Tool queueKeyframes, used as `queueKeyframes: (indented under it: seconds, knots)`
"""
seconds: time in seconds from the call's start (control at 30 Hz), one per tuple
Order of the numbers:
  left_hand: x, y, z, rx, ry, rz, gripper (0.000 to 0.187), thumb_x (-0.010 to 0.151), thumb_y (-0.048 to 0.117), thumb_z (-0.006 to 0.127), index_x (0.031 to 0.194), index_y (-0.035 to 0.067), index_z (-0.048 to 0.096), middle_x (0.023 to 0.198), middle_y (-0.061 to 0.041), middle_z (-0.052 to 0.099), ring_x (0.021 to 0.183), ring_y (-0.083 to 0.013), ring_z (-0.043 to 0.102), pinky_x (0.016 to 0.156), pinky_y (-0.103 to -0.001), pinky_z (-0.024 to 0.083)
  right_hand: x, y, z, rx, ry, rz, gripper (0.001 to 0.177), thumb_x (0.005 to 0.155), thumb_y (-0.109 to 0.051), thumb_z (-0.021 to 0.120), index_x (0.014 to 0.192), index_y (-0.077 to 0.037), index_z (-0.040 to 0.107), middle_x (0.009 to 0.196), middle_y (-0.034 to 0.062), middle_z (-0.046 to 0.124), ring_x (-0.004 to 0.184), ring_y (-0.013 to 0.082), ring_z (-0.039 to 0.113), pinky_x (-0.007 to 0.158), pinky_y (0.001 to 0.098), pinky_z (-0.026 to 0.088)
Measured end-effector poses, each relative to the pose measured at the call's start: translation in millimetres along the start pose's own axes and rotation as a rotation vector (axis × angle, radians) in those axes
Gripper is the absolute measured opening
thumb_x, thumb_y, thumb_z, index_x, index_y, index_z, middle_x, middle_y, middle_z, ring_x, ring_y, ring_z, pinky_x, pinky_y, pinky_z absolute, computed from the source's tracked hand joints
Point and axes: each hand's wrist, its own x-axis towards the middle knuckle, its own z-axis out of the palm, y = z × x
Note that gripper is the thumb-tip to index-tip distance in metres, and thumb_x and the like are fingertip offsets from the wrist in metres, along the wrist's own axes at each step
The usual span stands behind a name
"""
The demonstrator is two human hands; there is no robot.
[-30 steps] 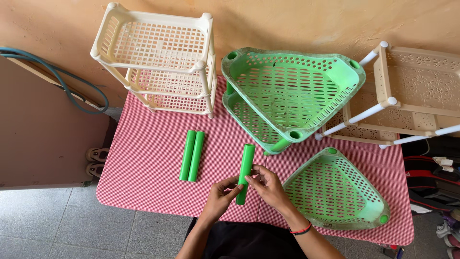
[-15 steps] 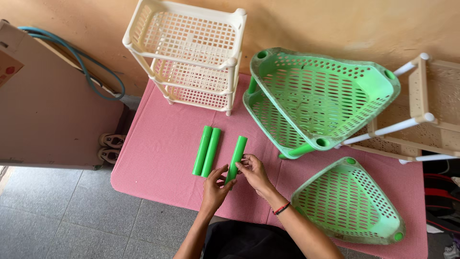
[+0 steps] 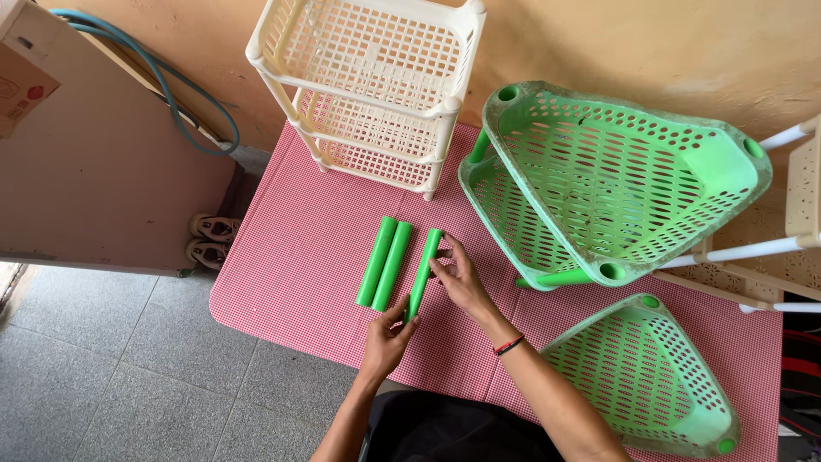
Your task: The person disassembles a green three-tier plastic corner shelf by removing the top basket, then detaching each green support pole from the middle and bottom baskets. The components are placed on a red-and-white checkered tablecloth.
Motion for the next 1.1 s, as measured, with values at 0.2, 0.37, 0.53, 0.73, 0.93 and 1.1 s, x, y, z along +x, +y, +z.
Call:
queueKeyframes:
  seconds: [0.2, 0.37, 0.53, 0.73, 0.93, 1.1]
  knots:
    - [-3.2, -5.9, -5.2, -0.491, -0.365, -0.064, 0.05, 0.104, 0.024, 0.051, 0.149, 0.003, 0.051, 0.14, -0.01, 0.066, 0.116, -0.0248, 0.067, 0.108, -0.044, 0.054, -0.7, -9.1, -10.9, 0.031, 0.041, -0.148, 0.075, 0.089, -0.026, 0.075, 0.153, -0.009, 0.038, 0.126, 0.0114, 0.059, 0.096, 0.0189, 0.069, 0.081, 0.035, 0.065]
    - [-2.0, -9.8, -0.8, -0.351, -0.344, 0.013, 0.05, 0.102, 0.02, 0.052, 0.151, 0.01, 0.047, 0.138, -0.011, 0.065, 0.125, -0.0236, 0.065, 0.11, -0.044, 0.054, -33.5, -22.0, -8.9, -0.144, 0.045, -0.596, 0.073, 0.091, -0.021, 0.08, 0.153, -0.01, 0.043, 0.12, 0.0101, 0.07, 0.098, 0.0181, 0.069, 0.088, 0.0351, 0.061]
    - [3.6, -2.8, 7.4, -0.325, -0.185, 0.107, 0.043, 0.101, 0.012, 0.056, 0.144, 0.01, 0.057, 0.138, -0.016, 0.065, 0.129, -0.0259, 0.063, 0.113, -0.044, 0.054, -66.2, -39.6, -2.7, -0.159, 0.002, -0.959, 0.087, 0.093, -0.009, 0.08, 0.162, -0.011, 0.026, 0.13, 0.0101, 0.069, 0.123, 0.0227, 0.069, 0.108, 0.0377, 0.058]
    - [13.6, 16.4, 11.8, -0.369, -0.148, 0.248, 0.039, 0.103, 0.006, 0.052, 0.141, 0.008, 0.059, 0.156, -0.013, 0.049, 0.142, -0.0266, 0.052, 0.117, -0.043, 0.047, -97.1, -51.6, -10.3, -0.139, 0.01, -0.992, 0.086, 0.087, -0.004, 0.083, 0.157, -0.014, 0.035, 0.122, 0.0076, 0.075, 0.118, 0.0223, 0.072, 0.107, 0.0398, 0.057]
    - [23.5, 26.8, 29.0, -0.381, -0.222, 0.27, 0.04, 0.102, 0.003, 0.051, 0.141, 0.009, 0.059, 0.159, -0.011, 0.047, 0.142, -0.027, 0.052, 0.117, -0.042, 0.048, -107.9, -57.0, -16.7, -0.186, 0.046, -1.015, 0.084, 0.083, -0.003, 0.084, 0.153, -0.013, 0.038, 0.121, 0.0072, 0.076, 0.116, 0.0231, 0.07, 0.103, 0.0386, 0.054]
    - [20.3, 28.2, 33.3, -0.373, -0.232, 0.234, 0.04, 0.101, 0.005, 0.054, 0.141, 0.009, 0.059, 0.155, -0.012, 0.053, 0.137, -0.0254, 0.057, 0.113, -0.041, 0.052, -109.9, -52.9, -19.6, -0.171, 0.087, -0.99, 0.071, 0.085, -0.003, 0.082, 0.147, -0.013, 0.048, 0.121, 0.0081, 0.074, 0.117, 0.0223, 0.071, 0.101, 0.038, 0.057]
